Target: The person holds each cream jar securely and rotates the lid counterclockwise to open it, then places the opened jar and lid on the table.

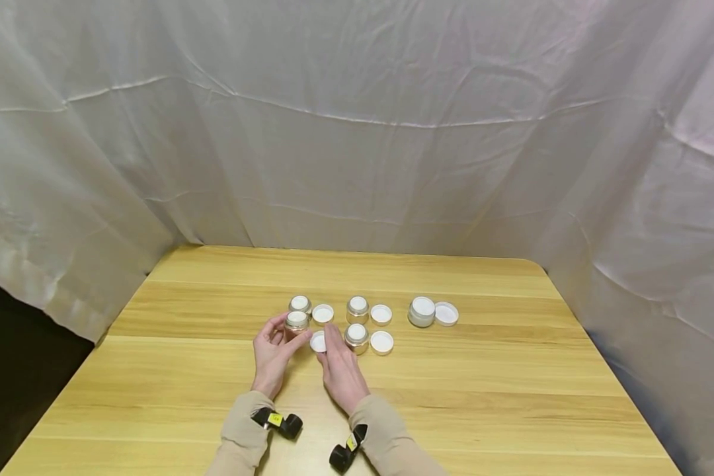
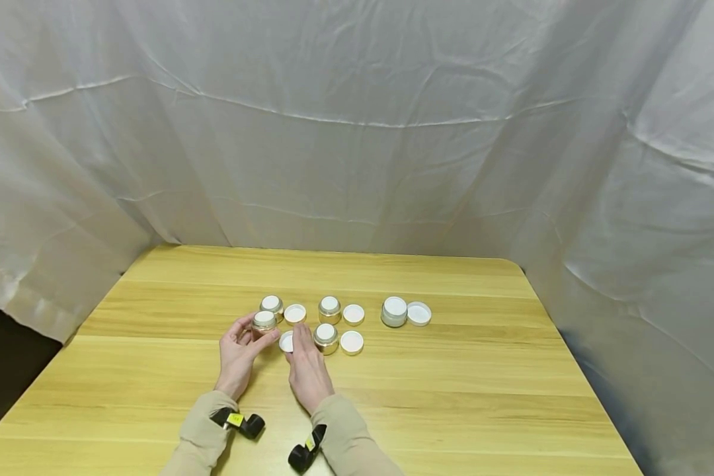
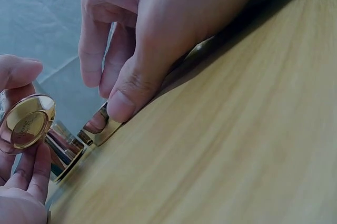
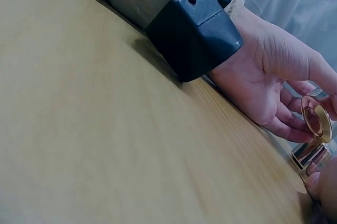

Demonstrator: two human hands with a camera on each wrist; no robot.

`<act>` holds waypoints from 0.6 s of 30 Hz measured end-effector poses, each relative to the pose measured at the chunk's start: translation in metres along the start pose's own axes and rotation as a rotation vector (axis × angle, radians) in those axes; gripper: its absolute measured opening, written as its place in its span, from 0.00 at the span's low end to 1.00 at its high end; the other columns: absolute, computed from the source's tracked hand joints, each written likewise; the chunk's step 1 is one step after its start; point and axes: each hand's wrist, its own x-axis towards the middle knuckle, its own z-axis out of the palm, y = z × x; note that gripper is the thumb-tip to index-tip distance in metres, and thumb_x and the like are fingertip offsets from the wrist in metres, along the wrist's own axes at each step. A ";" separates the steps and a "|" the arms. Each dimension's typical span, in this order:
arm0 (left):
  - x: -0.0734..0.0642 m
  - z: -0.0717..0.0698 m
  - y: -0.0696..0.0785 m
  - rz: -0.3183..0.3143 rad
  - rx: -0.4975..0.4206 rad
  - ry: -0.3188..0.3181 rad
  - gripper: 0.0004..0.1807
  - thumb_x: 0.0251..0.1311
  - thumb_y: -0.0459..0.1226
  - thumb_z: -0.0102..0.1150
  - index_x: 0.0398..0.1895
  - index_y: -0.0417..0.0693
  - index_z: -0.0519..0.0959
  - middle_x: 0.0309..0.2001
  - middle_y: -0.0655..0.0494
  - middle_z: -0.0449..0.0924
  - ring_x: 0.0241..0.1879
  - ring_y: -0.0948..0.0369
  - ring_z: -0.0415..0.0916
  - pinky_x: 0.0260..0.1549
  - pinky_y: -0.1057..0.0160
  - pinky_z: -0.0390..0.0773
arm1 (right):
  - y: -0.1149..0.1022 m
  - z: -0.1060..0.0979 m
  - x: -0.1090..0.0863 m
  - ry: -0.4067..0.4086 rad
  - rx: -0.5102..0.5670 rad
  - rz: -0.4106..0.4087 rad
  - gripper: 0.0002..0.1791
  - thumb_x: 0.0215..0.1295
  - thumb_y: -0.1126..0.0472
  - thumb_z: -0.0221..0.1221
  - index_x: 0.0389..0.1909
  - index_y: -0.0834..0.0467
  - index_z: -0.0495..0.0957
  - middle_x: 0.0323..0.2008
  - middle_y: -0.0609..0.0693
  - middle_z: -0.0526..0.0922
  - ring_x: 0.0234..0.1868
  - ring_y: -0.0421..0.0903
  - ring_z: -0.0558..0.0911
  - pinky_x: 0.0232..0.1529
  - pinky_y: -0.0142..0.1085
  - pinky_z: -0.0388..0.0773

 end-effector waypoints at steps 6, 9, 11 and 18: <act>0.001 0.000 0.001 -0.027 0.008 0.000 0.33 0.47 0.22 0.72 0.60 0.32 0.73 0.42 0.66 0.76 0.43 0.72 0.77 0.49 0.79 0.78 | 0.000 0.000 0.000 0.008 0.000 -0.006 0.31 0.69 0.68 0.57 0.71 0.72 0.62 0.68 0.70 0.70 0.68 0.63 0.74 0.66 0.51 0.76; 0.000 0.000 0.001 -0.032 0.004 -0.002 0.34 0.47 0.21 0.72 0.61 0.31 0.72 0.42 0.65 0.76 0.43 0.72 0.77 0.49 0.79 0.78 | -0.001 0.000 0.000 0.005 0.002 -0.002 0.31 0.69 0.69 0.57 0.71 0.72 0.62 0.68 0.70 0.70 0.68 0.63 0.74 0.67 0.51 0.76; 0.000 0.000 0.001 -0.031 0.003 0.001 0.34 0.47 0.21 0.72 0.61 0.31 0.72 0.42 0.65 0.76 0.43 0.72 0.77 0.49 0.79 0.79 | -0.001 0.000 0.000 -0.001 0.005 0.004 0.31 0.70 0.69 0.57 0.71 0.72 0.61 0.68 0.70 0.70 0.68 0.63 0.74 0.67 0.51 0.75; 0.001 -0.001 -0.001 -0.021 0.003 0.022 0.33 0.45 0.21 0.72 0.59 0.33 0.73 0.43 0.64 0.76 0.44 0.72 0.79 0.50 0.79 0.79 | 0.000 -0.001 -0.001 -0.014 0.021 0.009 0.31 0.71 0.68 0.55 0.72 0.72 0.60 0.70 0.70 0.68 0.70 0.62 0.72 0.70 0.50 0.72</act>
